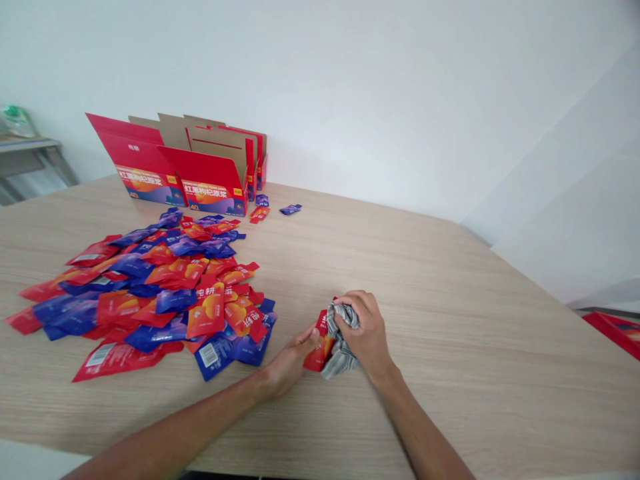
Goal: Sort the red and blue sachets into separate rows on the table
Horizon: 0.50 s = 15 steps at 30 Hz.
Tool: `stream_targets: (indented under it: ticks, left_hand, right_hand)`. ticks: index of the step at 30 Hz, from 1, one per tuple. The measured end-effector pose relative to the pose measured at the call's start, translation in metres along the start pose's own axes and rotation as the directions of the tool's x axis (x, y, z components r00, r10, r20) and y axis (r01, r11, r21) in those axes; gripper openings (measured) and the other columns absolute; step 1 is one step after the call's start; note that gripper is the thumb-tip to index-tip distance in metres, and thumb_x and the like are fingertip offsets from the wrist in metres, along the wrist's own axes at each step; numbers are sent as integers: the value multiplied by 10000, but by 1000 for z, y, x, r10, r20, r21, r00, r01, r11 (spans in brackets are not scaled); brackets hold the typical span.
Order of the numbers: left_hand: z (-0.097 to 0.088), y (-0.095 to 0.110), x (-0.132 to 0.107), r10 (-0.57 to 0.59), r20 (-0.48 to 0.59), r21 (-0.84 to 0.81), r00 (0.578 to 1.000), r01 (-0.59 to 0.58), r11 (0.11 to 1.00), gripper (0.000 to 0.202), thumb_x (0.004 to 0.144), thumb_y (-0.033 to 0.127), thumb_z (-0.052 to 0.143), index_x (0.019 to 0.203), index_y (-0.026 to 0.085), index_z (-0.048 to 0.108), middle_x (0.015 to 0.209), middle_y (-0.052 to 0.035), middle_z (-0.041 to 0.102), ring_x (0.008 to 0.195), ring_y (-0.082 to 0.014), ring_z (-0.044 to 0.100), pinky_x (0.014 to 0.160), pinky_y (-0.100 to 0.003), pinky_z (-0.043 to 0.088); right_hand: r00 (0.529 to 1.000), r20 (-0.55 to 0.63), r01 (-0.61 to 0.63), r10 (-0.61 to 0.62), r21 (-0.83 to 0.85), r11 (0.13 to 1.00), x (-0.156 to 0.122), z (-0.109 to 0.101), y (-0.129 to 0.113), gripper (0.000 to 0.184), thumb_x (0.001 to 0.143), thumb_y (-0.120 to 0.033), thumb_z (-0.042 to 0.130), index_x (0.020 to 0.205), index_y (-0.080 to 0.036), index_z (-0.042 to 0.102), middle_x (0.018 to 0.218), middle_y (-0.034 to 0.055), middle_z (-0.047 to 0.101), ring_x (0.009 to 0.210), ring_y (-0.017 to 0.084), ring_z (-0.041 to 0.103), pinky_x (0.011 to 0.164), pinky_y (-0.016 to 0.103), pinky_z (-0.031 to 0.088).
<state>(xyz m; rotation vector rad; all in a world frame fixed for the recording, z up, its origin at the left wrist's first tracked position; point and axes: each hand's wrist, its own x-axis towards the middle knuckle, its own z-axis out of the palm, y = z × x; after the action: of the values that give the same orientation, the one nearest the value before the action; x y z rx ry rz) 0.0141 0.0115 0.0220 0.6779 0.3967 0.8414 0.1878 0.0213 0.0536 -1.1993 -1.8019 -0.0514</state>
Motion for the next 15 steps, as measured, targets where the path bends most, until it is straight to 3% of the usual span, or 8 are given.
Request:
stream_targets:
  ticks: [3, 7, 12, 15]
  left_hand:
    - [1, 0, 1, -3, -1, -23, 1000, 3, 1000, 385, 840, 517, 840, 1029, 186, 782, 1021, -94, 783, 1086, -289, 691, 1062, -433, 479]
    - [-6, -2, 7, 52, -71, -93, 996, -58, 994, 346, 813, 464, 879, 989, 185, 775, 945, -63, 764, 1024, -258, 684, 967, -355, 508]
    - [-14, 7, 11, 89, -178, -147, 980, -116, 982, 312, 834, 416, 873, 958, 160, 746, 862, -13, 711, 869, -171, 646, 869, -275, 509]
    - [-14, 12, 12, 105, -204, -147, 973, -137, 980, 292, 822, 390, 887, 918, 162, 733, 846, -2, 699, 806, -142, 631, 802, -240, 505]
  right_hand:
    - [1000, 8, -9, 9, -6, 1000, 0, -1, -1, 200, 892, -106, 638, 1006, -264, 687, 985, 54, 671, 951, 253, 609, 843, 405, 524]
    - [988, 134, 70, -72, 21, 997, -2, 2, -9, 207, 892, -99, 653, 1016, -262, 682, 1003, 63, 673, 952, 256, 613, 835, 403, 533]
    - [920, 312, 216, -238, 101, 971, -7, 12, -19, 211, 876, -105, 705, 1031, -242, 667, 1032, 65, 683, 958, 249, 622, 848, 399, 564]
    - [899, 351, 235, -260, 114, 965, -9, 16, -22, 224, 872, -100, 713, 1034, -245, 661, 1029, 61, 682, 975, 248, 627, 872, 404, 570]
